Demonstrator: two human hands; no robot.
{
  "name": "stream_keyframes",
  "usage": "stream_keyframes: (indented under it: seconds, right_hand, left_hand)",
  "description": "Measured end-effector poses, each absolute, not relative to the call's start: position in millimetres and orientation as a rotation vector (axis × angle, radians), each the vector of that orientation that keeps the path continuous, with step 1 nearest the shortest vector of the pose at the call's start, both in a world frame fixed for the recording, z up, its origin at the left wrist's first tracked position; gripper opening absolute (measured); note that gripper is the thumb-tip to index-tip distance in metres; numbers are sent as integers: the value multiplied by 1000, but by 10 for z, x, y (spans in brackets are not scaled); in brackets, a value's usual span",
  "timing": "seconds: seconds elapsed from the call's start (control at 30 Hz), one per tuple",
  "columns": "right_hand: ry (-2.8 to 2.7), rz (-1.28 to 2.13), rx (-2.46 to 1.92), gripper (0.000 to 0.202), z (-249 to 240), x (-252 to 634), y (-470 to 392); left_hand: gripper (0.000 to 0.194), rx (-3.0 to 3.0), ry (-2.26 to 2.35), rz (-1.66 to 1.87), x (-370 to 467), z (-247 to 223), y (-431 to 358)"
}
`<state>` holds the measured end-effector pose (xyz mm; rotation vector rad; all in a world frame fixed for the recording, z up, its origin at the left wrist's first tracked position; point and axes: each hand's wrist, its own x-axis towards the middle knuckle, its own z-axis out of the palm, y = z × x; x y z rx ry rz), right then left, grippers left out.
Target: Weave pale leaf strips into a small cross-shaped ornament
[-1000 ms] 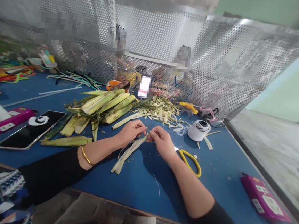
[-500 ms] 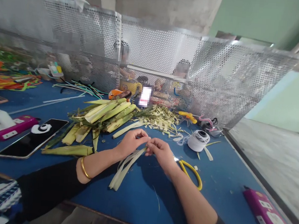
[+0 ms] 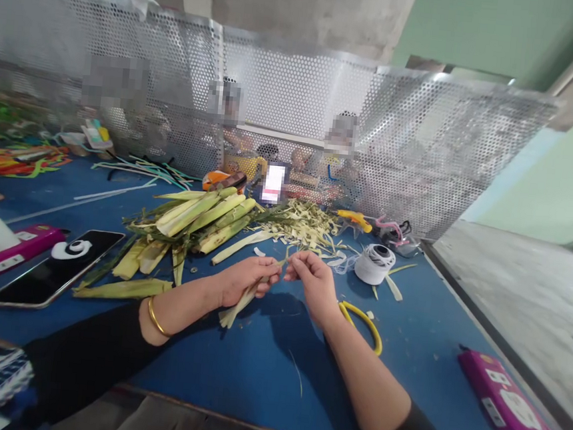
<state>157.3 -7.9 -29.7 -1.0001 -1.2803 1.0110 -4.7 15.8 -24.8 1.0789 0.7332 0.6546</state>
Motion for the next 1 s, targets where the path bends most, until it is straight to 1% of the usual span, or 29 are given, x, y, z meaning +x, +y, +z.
stream_keyframes:
  seconds: [0.23,0.43,0.53,0.7,0.87,1.0]
  right_hand:
    - [-1441,883,-1022,28,-315,1563,-86]
    - [-1641,745,-1069,18,-357,1554,-111]
    - [-1789,634,-1112,15,-358,1559,-129]
    - [-1980,483,-1111,16,-329,1548,-161]
    - [-2090,403,-1068,18,-313,1545,-180]
    - [-2131,373,-1069,19,-339,1555,-183]
  left_hand:
    - [35,1070,715,698,-49,-235,201]
    - [32,1112,841,914,-39,-299,219]
    - [37,1113,813,921,-48,-279,222]
    - [49,1135,856,891,-47,-250,202]
    - [44,1184,958,958,-36,-284,205]
    - [41,1207,940,919,-41,-294,218]
